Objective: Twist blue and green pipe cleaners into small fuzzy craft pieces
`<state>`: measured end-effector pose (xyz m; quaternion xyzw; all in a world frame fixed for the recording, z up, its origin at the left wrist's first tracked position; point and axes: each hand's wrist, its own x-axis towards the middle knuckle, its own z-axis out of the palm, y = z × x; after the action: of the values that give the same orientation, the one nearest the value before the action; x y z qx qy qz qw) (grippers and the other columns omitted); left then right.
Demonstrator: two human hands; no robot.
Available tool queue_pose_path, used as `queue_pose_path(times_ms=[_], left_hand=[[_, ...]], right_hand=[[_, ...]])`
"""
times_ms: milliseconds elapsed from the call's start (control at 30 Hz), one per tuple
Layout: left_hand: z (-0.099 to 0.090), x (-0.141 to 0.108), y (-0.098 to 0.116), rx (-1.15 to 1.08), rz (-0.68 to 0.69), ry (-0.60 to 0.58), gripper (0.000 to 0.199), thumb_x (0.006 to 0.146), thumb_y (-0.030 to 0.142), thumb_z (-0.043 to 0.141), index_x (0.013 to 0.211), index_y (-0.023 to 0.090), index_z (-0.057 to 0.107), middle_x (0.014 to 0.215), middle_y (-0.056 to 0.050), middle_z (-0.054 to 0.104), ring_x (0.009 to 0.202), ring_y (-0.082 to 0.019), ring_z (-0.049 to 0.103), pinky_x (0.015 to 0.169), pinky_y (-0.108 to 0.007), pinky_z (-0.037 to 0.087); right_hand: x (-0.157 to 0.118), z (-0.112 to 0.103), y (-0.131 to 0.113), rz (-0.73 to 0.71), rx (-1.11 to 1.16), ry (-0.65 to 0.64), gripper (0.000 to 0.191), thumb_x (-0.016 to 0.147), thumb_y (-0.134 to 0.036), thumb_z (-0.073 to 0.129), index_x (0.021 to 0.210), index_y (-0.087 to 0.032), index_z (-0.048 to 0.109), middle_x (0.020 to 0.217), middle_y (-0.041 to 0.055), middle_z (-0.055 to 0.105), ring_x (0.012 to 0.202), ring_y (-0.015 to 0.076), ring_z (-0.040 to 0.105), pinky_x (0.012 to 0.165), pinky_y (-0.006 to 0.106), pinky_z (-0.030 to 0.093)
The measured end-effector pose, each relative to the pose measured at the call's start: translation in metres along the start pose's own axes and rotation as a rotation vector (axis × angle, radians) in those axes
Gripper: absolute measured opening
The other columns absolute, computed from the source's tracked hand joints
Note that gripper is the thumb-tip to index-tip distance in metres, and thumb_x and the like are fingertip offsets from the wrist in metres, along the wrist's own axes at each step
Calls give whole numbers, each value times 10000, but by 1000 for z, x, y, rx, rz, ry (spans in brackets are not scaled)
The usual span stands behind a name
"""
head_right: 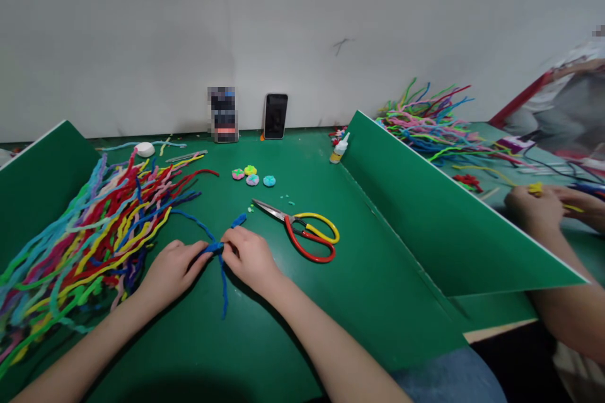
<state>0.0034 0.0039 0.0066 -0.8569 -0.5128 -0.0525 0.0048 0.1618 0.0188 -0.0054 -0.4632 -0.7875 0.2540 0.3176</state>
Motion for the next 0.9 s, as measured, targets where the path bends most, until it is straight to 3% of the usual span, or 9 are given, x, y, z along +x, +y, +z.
queue_pose_path(times_ms=[900], left_hand=[[6, -2, -4, -39, 98, 75, 282, 852, 293, 282, 769, 174, 524, 629, -9, 625, 548, -153, 530, 546, -263, 293]], right_hand=[[0, -1, 3, 13, -11, -6, 138, 719, -107, 435, 717, -164, 561, 633, 9, 521, 586, 115, 475, 553, 208, 347]])
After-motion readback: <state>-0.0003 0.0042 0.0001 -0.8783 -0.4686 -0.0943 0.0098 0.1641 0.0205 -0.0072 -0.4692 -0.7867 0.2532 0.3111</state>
